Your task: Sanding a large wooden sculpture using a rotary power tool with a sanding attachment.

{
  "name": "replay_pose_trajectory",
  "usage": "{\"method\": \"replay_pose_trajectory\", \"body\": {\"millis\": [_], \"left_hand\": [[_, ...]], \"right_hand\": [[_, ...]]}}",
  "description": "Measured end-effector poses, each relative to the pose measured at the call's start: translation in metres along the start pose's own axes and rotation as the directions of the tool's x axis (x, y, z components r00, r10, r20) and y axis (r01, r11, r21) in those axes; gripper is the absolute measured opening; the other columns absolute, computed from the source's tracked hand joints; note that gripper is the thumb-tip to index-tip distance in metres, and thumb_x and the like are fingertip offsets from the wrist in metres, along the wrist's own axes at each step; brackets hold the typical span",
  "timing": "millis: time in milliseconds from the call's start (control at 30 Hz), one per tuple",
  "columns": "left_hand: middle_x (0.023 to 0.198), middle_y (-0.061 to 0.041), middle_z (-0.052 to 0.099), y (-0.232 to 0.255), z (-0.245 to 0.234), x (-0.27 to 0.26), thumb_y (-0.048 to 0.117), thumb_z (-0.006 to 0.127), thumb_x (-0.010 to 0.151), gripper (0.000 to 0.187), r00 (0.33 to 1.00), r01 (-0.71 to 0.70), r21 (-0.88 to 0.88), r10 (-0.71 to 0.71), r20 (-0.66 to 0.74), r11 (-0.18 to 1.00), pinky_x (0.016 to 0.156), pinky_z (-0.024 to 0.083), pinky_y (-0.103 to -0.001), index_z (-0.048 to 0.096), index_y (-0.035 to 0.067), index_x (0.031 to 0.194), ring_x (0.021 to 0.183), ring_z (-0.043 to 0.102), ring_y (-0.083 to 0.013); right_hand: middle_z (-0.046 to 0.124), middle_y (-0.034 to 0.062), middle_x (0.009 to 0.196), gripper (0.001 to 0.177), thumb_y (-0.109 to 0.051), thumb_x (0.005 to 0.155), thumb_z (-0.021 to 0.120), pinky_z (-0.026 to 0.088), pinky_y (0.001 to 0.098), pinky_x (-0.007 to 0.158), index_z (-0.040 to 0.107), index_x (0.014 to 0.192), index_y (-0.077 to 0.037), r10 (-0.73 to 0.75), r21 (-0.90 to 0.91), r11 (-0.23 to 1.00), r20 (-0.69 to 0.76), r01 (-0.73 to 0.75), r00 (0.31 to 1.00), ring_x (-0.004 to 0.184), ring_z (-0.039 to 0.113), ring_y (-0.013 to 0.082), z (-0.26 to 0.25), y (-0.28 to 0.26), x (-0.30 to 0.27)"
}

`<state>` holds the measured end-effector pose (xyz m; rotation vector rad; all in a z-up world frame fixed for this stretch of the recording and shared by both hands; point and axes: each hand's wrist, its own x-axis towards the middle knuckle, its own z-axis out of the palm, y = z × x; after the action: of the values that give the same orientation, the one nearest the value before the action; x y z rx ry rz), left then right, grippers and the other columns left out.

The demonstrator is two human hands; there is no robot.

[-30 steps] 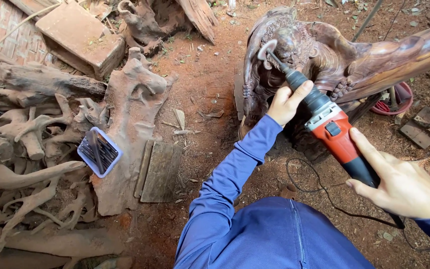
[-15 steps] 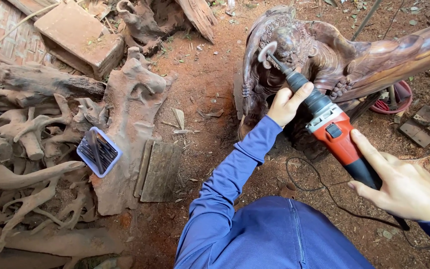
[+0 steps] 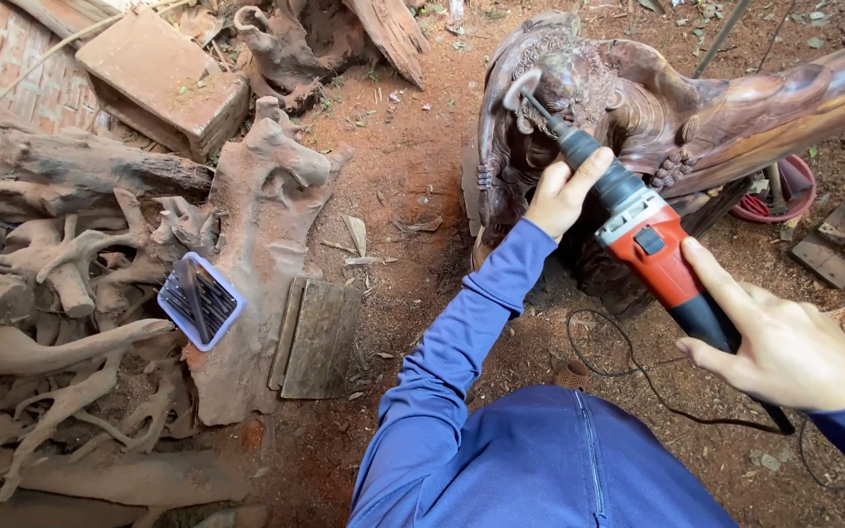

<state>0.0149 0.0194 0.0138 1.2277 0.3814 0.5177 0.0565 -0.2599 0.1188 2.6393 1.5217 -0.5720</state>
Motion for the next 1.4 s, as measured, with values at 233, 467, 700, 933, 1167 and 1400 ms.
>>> {"method": "replay_pose_trajectory", "body": {"millis": [233,467,700,933,1167,1400], "left_hand": [[0.148,-0.021,0.052,0.006,0.003,-0.009,0.049,0.067,0.082,0.090,0.998,0.066,-0.047,-0.065,0.018,0.997,0.120,0.038,-0.039,0.045,-0.004,0.151,0.135,0.051,-0.0296],[0.107,-0.013,0.069,0.006,0.008,-0.009,0.057,0.066,0.086,0.061,0.994,0.064,0.019,-0.062,-0.090,0.998,0.102,0.049,-0.039,0.070,0.002,0.112,0.106,0.063,-0.0258],[0.155,-0.016,0.050,0.010,0.015,-0.016,0.050,0.063,0.086,0.082,0.995,0.025,-0.082,-0.032,-0.091,0.996,0.117,0.041,-0.036,0.049,0.000,0.149,0.136,0.051,-0.0258],[0.155,-0.018,0.049,-0.010,0.017,-0.011,0.047,0.063,0.088,0.078,0.989,-0.056,-0.014,0.054,-0.135,0.998,0.122,0.036,-0.036,0.049,-0.001,0.148,0.142,0.048,-0.0270],[0.102,-0.007,0.069,-0.053,0.053,-0.058,0.035,0.065,0.101,0.040,0.984,-0.114,-0.419,0.043,-0.175,0.901,0.090,0.054,-0.032,0.062,0.003,0.126,0.090,0.065,-0.0160],[0.060,-0.007,0.057,-0.118,0.026,-0.131,0.014,0.075,0.094,0.021,0.822,0.206,-0.776,-0.535,-0.193,0.597,0.071,0.064,-0.052,0.058,0.011,0.082,0.055,0.066,-0.0276]], "right_hand": [[0.067,0.0087,0.121,0.121,-0.061,0.074,0.065,0.063,0.0512,0.083,-0.003,0.172,-0.035,0.020,-0.009,1.000,-0.003,-0.020,1.000,0.092,0.076,0.0416,0.017,-0.003,-0.004],[0.067,0.0127,0.123,0.122,-0.059,0.073,0.067,0.061,0.0524,0.086,0.000,0.172,-0.032,0.027,0.028,0.999,-0.036,-0.026,0.999,0.097,0.075,0.0431,0.015,-0.007,-0.001],[0.067,0.0094,0.123,0.119,-0.064,0.075,0.063,0.063,0.0506,0.087,-0.002,0.171,-0.038,0.033,-0.039,0.999,-0.020,-0.034,0.999,0.095,0.077,0.0408,0.012,-0.003,0.000],[0.069,0.0095,0.117,0.120,-0.062,0.074,0.064,0.063,0.0493,0.087,-0.001,0.171,-0.037,0.007,-0.033,0.999,-0.031,-0.008,0.999,0.096,0.076,0.0377,0.023,0.013,-0.004],[0.070,0.0120,0.127,0.135,-0.050,0.064,0.084,0.060,0.0344,0.090,0.005,0.170,-0.022,-0.090,0.274,0.953,-0.169,0.134,0.982,0.097,0.079,0.0278,0.095,0.054,-0.019],[0.044,0.0010,0.164,0.104,-0.055,0.078,0.079,0.035,0.0330,0.121,0.026,0.162,-0.024,-0.350,0.781,0.624,0.241,0.033,0.905,0.146,0.048,0.0136,0.208,0.062,0.010]]}}
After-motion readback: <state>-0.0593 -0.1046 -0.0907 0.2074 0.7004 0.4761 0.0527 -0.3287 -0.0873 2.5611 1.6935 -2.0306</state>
